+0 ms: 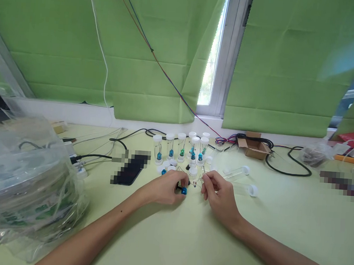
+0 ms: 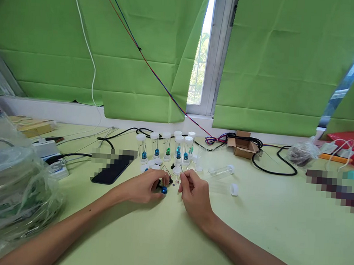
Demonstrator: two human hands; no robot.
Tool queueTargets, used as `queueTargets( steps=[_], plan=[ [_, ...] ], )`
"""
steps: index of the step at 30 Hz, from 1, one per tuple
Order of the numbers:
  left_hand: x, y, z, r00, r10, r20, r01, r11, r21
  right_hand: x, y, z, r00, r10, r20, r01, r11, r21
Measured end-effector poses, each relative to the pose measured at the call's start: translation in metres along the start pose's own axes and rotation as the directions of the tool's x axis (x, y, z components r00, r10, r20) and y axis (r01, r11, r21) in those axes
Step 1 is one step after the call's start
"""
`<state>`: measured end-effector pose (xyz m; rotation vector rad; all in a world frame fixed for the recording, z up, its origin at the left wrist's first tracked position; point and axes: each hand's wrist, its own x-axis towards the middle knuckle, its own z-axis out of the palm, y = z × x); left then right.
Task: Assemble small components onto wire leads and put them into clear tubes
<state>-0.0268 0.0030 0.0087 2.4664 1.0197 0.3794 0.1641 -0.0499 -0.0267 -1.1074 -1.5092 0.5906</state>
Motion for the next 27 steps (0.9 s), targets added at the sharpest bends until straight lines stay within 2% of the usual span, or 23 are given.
queueTargets(
  steps=[8,18,22,27],
  plan=[
    [0.003,-0.003,0.003,0.999,0.014,-0.042,-0.015,0.999,-0.031,-0.002,0.000,0.001,1.000,-0.031,0.000,0.031,0.999,-0.032],
    [0.012,-0.009,0.009,0.974,-0.039,-0.223,0.022,0.997,-0.078,-0.003,0.000,0.001,0.999,-0.052,-0.001,0.052,0.997,-0.052],
    [0.015,-0.012,0.008,0.959,-0.069,-0.274,0.042,0.993,-0.106,-0.004,-0.001,0.002,0.998,-0.040,0.048,0.043,0.997,-0.069],
    [0.016,-0.009,0.008,0.959,-0.095,-0.268,0.034,0.974,-0.226,-0.005,0.001,0.004,0.991,-0.024,0.131,0.034,0.996,-0.078]
  ],
)
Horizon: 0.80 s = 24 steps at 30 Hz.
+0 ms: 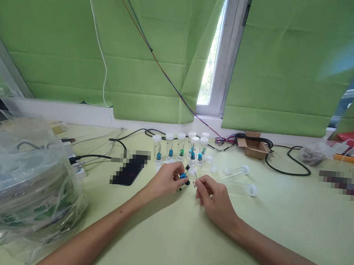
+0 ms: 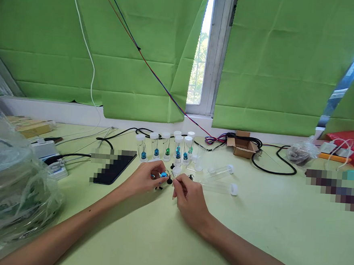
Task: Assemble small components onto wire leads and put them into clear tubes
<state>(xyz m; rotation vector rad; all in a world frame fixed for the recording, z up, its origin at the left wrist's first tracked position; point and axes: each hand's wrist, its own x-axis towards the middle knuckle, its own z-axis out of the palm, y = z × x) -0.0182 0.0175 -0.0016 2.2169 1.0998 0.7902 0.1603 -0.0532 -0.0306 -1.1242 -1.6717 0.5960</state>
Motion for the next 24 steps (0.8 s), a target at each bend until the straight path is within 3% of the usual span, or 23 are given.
queueTargets(
  steps=[5,11,24],
  plan=[
    [0.0014,-0.0005,0.0038,0.996,-0.068,0.056,0.079,0.971,-0.224,0.0007,0.0018,0.0004,1.000,-0.001,0.014,0.001,1.000,-0.006],
    [0.0030,-0.0016,0.0061,0.983,-0.089,0.159,0.155,0.868,-0.471,0.0010,0.0018,0.0006,0.999,0.017,0.051,-0.017,1.000,-0.010],
    [0.0013,-0.0040,0.0103,0.991,-0.027,0.130,0.084,0.888,-0.453,0.0019,-0.0001,0.0004,0.995,0.042,0.095,-0.040,0.999,-0.029]
  ],
)
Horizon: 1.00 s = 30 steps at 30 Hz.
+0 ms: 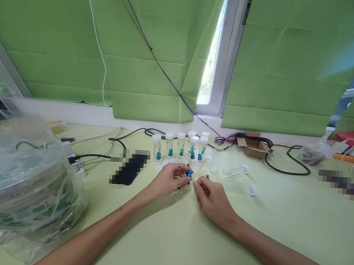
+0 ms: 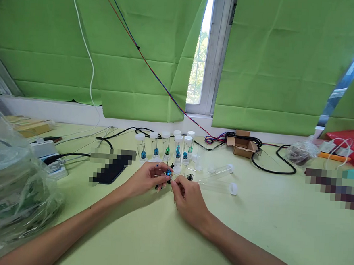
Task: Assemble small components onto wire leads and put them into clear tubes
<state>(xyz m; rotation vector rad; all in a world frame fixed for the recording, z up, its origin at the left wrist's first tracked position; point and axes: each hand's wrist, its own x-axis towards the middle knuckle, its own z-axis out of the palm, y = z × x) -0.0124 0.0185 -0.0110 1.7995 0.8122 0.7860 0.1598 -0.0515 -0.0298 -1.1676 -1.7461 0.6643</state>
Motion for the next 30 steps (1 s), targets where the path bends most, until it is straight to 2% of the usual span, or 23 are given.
queueTargets(
  steps=[23,30],
  plan=[
    [-0.0034,0.0075,0.0047,0.999,0.013,-0.043,-0.010,0.997,0.083,0.0007,0.0019,0.0017,1.000,-0.015,-0.011,0.015,1.000,-0.008],
    [-0.0055,0.0064,0.0062,0.995,0.057,-0.083,-0.037,0.975,0.221,0.0004,0.0014,0.0017,0.999,-0.027,-0.023,0.027,1.000,-0.015]
  ],
)
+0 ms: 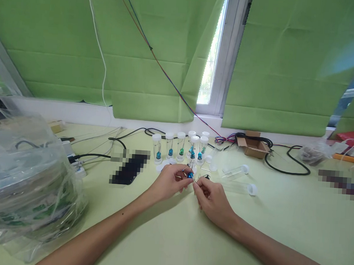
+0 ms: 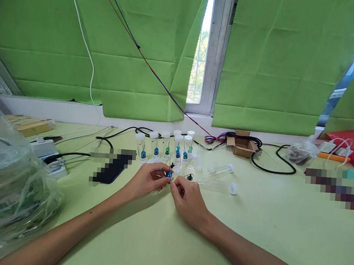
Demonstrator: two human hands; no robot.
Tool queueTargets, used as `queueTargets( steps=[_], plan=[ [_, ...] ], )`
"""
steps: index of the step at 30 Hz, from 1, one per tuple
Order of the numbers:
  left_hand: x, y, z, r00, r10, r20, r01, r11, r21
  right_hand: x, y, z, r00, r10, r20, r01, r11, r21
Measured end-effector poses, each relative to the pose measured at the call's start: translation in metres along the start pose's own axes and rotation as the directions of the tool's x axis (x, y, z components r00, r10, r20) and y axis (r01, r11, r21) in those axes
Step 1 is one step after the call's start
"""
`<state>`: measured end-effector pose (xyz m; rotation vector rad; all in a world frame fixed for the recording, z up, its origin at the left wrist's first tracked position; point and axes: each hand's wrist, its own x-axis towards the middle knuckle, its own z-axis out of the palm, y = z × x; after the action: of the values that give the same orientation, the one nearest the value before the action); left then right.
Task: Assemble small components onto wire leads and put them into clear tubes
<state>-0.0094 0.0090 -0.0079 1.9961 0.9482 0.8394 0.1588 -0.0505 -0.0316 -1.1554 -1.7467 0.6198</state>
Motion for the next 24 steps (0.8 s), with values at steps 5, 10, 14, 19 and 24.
queueTargets(
  steps=[5,10,14,19,24],
  plan=[
    [-0.0012,0.0042,-0.0002,0.991,0.123,-0.046,-0.113,0.976,0.185,0.0003,-0.0002,0.0005,1.000,-0.005,-0.012,0.005,1.000,-0.018],
    [-0.0022,0.0038,-0.0012,0.967,0.250,-0.046,-0.219,0.913,0.345,-0.0005,0.0004,0.0012,1.000,-0.019,-0.023,0.018,0.999,-0.040],
    [-0.0031,0.0016,-0.0019,0.954,0.300,-0.017,-0.269,0.876,0.399,0.0001,0.0006,0.0011,0.999,-0.019,-0.038,0.017,0.998,-0.061],
    [-0.0037,0.0017,-0.0035,0.952,0.307,0.006,-0.284,0.876,0.391,0.0007,0.0000,-0.0002,1.000,0.017,-0.021,-0.018,0.999,-0.044],
    [-0.0040,0.0013,-0.0028,0.953,0.302,0.004,-0.281,0.879,0.386,0.0007,0.0004,-0.0008,0.998,0.065,0.010,-0.065,0.997,0.049]
  ],
)
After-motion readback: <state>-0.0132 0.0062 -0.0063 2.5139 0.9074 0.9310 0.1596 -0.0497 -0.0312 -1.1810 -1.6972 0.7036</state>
